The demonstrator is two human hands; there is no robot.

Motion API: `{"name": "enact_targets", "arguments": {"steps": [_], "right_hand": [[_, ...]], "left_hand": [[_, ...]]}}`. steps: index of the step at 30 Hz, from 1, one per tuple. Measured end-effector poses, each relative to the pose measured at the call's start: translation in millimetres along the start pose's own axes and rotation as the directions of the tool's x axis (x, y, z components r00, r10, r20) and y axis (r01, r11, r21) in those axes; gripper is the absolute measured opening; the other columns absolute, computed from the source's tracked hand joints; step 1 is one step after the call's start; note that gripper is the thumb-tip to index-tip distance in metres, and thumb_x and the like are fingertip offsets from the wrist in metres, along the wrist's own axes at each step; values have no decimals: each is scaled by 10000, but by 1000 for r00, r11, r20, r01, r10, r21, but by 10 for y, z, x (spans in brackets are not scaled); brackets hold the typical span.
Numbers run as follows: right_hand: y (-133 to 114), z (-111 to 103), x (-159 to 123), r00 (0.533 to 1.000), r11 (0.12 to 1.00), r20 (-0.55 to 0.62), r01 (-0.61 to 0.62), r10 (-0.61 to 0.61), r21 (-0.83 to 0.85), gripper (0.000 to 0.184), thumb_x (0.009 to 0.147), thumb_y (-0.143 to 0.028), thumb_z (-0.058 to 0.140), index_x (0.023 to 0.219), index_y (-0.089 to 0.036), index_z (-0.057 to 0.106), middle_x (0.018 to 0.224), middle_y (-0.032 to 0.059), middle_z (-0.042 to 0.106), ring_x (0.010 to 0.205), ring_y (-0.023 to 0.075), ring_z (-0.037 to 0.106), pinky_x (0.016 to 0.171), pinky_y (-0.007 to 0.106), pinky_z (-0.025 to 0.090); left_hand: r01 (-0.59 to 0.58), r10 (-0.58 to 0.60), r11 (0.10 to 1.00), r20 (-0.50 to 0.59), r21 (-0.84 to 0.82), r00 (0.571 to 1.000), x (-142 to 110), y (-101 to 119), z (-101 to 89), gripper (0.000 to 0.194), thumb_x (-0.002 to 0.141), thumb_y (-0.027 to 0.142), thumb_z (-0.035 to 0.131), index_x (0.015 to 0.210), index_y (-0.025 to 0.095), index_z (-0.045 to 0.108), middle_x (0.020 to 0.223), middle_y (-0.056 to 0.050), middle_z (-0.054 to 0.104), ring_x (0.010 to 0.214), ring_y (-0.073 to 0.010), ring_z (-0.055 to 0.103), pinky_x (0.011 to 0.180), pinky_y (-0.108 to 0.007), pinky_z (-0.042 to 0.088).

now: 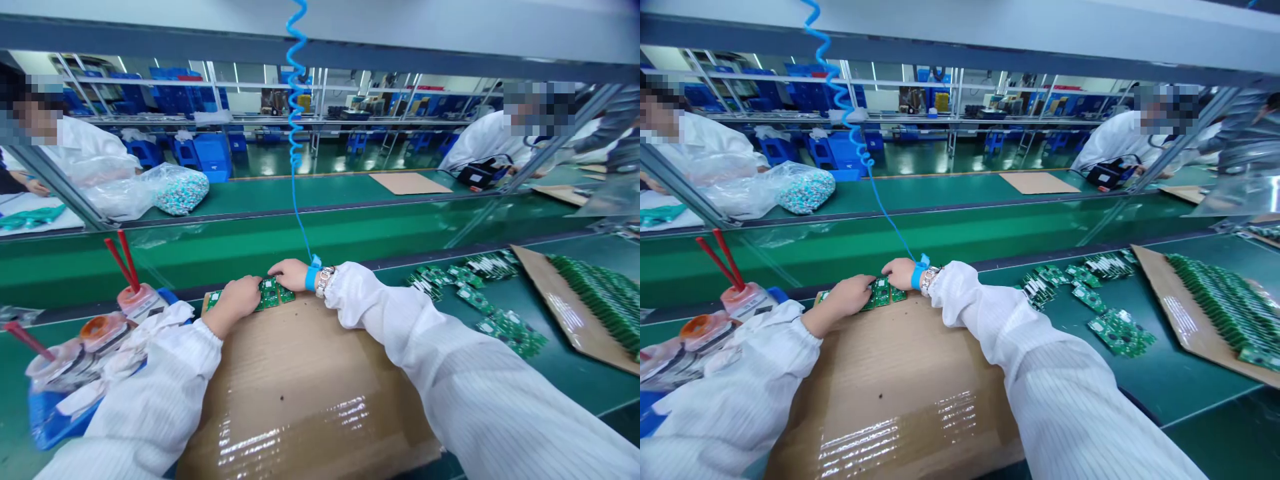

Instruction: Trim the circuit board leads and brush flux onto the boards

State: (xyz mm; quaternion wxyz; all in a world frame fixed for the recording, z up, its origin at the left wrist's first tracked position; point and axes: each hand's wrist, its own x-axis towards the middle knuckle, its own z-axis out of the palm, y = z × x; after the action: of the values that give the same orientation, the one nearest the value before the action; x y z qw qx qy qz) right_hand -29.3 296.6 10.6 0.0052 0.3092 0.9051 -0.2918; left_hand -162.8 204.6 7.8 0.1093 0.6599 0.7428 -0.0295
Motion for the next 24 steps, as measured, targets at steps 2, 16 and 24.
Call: {"name": "enact_targets", "arguments": {"steps": [2, 16, 24], "right_hand": [[1, -47, -24, 1000, 1000, -28, -5, 5, 12, 288, 889, -298, 548, 1140, -160, 575, 1210, 86, 574, 1083, 208, 562, 924, 447, 467], [1056, -1527, -2804, 722, 886, -513, -381, 464, 264, 301, 792, -189, 606, 1076, -106, 664, 918, 84, 703, 815, 176, 634, 791, 330, 491], [1547, -1035, -3405, 779, 784, -239, -452, 579, 425, 313, 756, -209, 606, 1042, -96, 665, 793, 79, 699, 740, 175, 640, 683, 276, 484]], "left_hand": [[15, -14, 1000, -17, 23, 1000, -27, 4, -7, 316, 890, 350, 541, 1150, 171, 563, 1159, -86, 597, 998, -213, 597, 864, -446, 499], [-248, 247, 969, -61, -9, 967, -332, 373, -396, 557, 826, 406, 329, 1243, 109, 550, 1261, -145, 601, 1121, -312, 578, 944, -446, 450], [-603, 593, 785, 113, 142, 797, 192, 2101, -222, 417, 849, 192, 440, 1255, 186, 534, 1148, -64, 666, 995, -181, 634, 852, -263, 490]]}}
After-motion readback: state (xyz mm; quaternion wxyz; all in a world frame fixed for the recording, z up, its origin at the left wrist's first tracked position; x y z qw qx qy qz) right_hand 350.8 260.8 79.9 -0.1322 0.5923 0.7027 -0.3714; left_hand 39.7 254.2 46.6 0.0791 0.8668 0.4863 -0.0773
